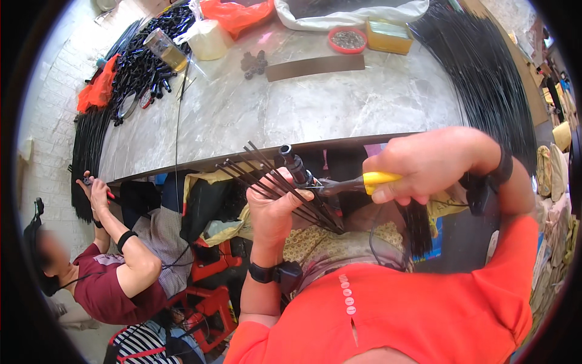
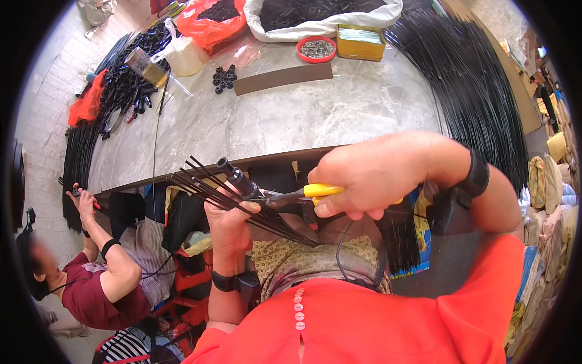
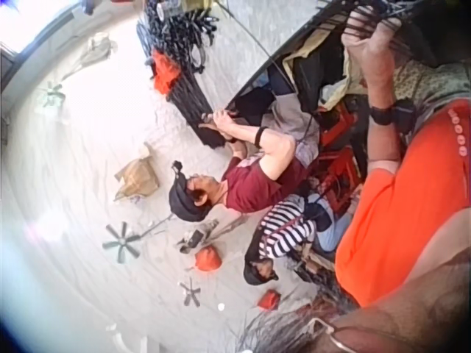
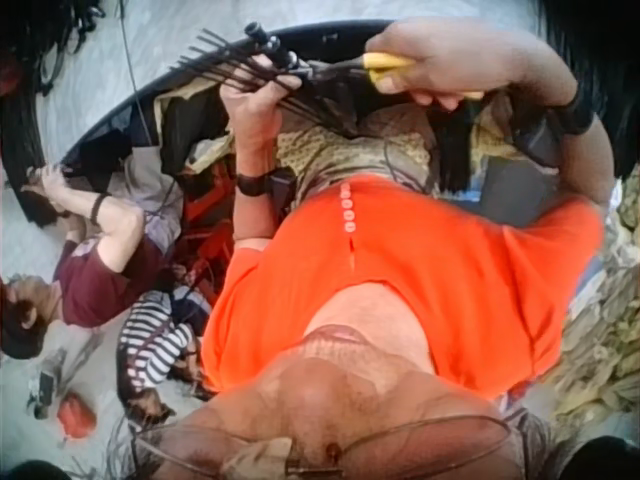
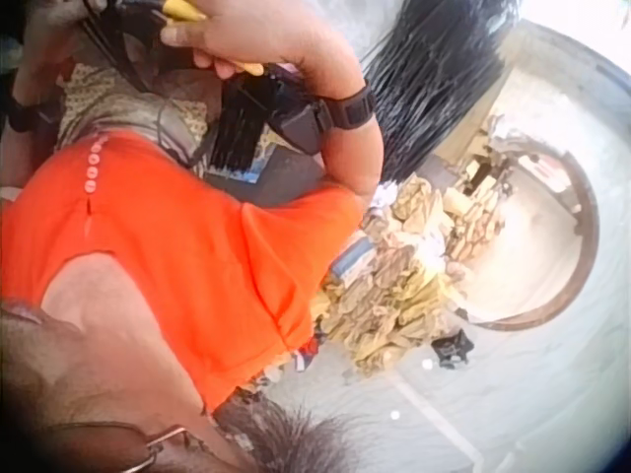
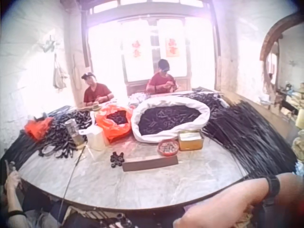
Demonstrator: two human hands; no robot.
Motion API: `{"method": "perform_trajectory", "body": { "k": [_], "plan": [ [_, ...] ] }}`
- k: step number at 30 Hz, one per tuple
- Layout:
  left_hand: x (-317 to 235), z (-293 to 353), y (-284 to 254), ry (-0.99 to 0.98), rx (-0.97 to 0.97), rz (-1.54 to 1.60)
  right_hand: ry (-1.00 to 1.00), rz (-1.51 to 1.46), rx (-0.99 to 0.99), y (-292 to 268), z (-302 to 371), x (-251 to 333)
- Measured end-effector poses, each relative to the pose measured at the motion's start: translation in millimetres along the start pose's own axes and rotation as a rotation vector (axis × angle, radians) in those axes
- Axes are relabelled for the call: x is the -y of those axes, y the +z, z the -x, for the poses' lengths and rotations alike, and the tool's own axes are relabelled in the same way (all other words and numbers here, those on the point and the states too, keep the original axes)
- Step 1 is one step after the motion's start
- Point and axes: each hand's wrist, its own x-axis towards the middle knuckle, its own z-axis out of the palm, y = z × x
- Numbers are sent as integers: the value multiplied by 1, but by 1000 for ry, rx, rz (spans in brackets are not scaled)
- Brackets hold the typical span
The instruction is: The person assembles umbrella frames by inserting thin black rods into a plastic hub, securing them with wire, and using pliers to tighten and cut the wire.
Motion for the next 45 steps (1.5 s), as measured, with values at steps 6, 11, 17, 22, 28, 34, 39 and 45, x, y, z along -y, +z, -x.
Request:
{"method": "perform_trajectory", "body": {
  "k": [6,11,17,22,28,34,39,45],
  "plan": [
    [1,1,3,-1,-59,11,-69,271,-37,0,-10,0],
    [0,1,-20,-25,-55,33,-238,16,-329,44,-29,-13],
    [-11,1,-21,-45,-80,96,-350,-448,-438,88,-69,-31],
    [-12,3,-17,17,-141,74,-436,-467,-472,101,-83,-33],
    [-8,2,-17,36,-152,82,-452,-473,-492,103,-87,-34],
    [-5,4,-24,21,-81,48,-410,-513,-447,101,-83,-32],
    [-5,5,-13,41,-172,34,-293,-531,-417,98,-75,-22],
    [-5,3,-7,51,-208,72,-324,-422,-570,110,-86,-24]
  ]
}}
